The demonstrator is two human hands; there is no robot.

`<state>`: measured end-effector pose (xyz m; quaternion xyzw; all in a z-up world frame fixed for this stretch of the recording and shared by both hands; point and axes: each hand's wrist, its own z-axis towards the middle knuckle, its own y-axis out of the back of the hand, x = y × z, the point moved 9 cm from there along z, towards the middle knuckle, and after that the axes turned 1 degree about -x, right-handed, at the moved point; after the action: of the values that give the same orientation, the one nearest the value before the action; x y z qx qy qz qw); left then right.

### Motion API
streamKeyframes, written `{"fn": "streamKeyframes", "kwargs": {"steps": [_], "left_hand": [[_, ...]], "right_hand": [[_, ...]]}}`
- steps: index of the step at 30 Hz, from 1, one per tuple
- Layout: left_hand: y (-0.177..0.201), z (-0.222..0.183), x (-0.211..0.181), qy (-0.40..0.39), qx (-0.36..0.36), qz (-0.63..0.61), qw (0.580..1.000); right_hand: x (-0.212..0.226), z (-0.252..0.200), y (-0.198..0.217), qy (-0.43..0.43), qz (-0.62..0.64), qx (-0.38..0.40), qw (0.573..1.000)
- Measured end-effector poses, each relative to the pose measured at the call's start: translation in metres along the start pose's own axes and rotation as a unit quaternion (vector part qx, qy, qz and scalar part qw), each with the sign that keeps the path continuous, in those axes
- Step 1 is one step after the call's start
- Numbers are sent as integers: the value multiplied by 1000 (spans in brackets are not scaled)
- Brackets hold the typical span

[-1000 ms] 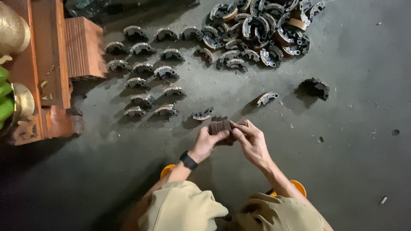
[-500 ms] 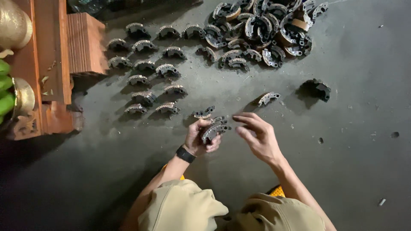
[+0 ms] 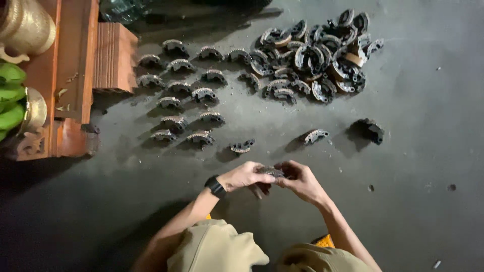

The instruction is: Sort motorcycle engine parts and used brake shoes on the workshop floor.

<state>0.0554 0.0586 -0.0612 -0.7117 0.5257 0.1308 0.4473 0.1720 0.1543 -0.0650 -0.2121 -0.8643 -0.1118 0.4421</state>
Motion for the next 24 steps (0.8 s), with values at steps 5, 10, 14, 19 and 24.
{"fn": "streamKeyframes", "kwargs": {"steps": [5, 10, 14, 19, 24], "left_hand": [[-3, 5, 17, 49, 1, -45, 998], [-3, 14, 34, 75, 37, -26, 996], [-4, 3, 15, 44, 121, -115, 985], [14, 1, -10, -26, 157, -163, 974], [68, -17, -56, -169, 22, -209, 963]], "right_hand": [[85, -31, -19, 174, -253, 8, 952], [106, -35, -54, 217, -428, 64, 875], [112, -21, -51, 225, -430, 80, 871], [145, 3, -62, 252, -487, 66, 833], [159, 91, -66, 221, -550, 103, 799]]}}
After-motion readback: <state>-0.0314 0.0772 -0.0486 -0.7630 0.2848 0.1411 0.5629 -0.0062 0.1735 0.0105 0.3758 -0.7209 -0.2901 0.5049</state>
